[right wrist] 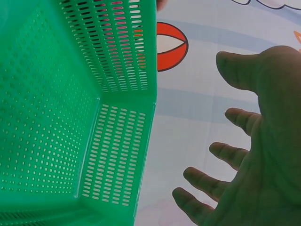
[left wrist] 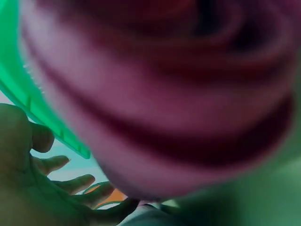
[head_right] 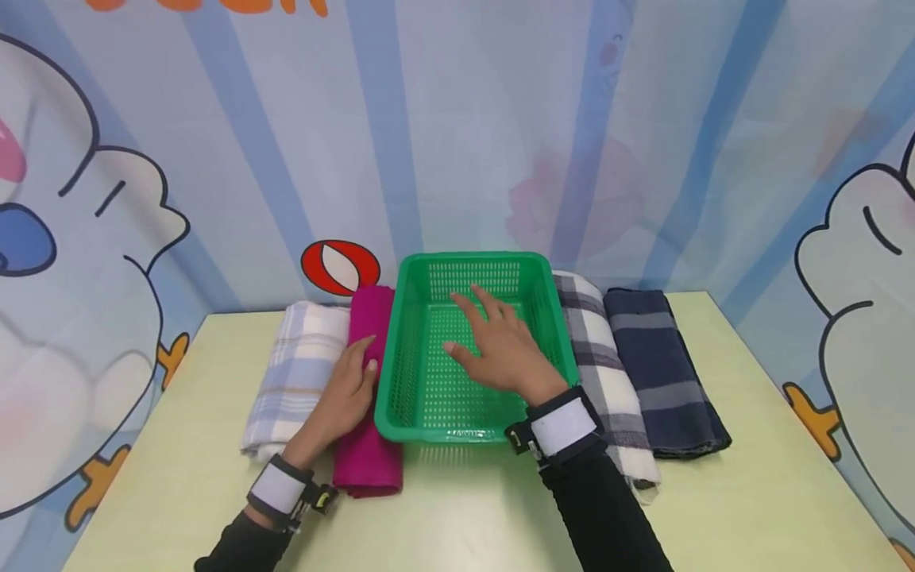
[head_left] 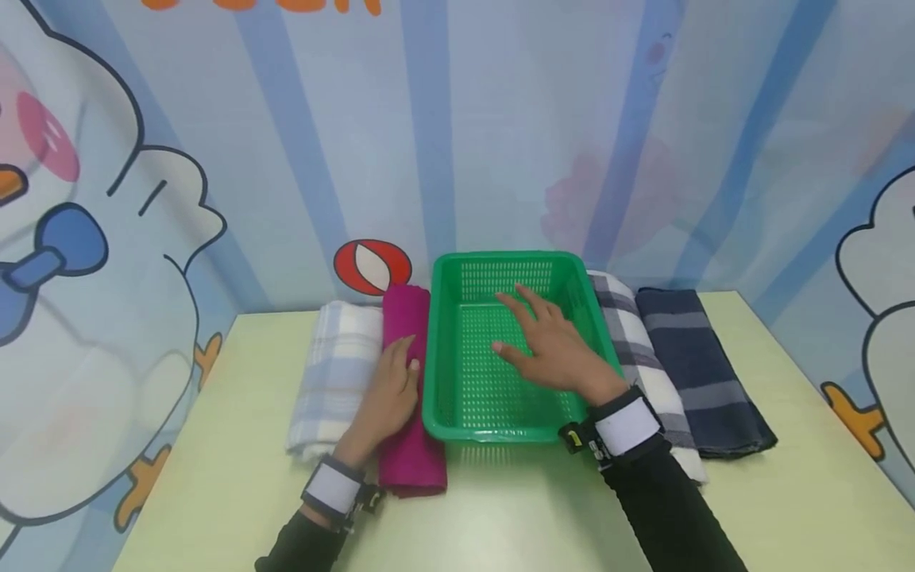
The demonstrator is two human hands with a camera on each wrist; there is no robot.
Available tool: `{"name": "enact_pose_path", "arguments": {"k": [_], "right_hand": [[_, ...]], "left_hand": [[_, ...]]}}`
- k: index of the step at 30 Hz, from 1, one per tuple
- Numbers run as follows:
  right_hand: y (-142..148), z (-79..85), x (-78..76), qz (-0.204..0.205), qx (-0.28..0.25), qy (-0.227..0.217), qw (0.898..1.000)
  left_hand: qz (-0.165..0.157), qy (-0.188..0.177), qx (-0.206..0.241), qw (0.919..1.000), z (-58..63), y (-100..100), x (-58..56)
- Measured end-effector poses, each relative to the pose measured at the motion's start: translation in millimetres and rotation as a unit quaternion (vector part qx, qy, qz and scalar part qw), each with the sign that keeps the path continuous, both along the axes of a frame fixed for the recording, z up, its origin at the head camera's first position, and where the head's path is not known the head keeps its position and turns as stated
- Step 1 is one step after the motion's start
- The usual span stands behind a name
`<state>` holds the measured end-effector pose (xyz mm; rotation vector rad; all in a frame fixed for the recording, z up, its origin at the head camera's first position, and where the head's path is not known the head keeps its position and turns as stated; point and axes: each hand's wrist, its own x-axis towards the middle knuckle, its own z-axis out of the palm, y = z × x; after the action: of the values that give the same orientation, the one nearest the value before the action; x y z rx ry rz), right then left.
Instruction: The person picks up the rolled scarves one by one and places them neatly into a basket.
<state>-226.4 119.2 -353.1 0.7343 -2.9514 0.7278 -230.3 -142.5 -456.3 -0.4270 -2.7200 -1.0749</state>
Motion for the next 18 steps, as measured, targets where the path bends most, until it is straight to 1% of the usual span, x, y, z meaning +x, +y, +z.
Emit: {"name": "enact_pose_path", "arguments": {"k": [4,9,14,18], "right_hand": [[-3,-2.6,-0.8,0.001,0.006,0.007,1.000],[-7,-3.2,-1.6,0.000,0.009,0.009,1.000],[-10,-2.3,-4.1,0.004,0.016,0.006,1.000],[-12,-1.7,-6.3,0.010,0.014,0.009,1.000]], "left_hand": [[0.000,-0.009,-0.004,1.0000,-8.3,-2,3.5],[-0.003,-0.003,-0.011,0.9999,-18.4,-2,10.0],[0.006,-0.003,-0.022,0.9997,-25.7,-1,16.1],[0.015,0.007,-0.022,0.9996,-30.1,-1,20.6]]}}
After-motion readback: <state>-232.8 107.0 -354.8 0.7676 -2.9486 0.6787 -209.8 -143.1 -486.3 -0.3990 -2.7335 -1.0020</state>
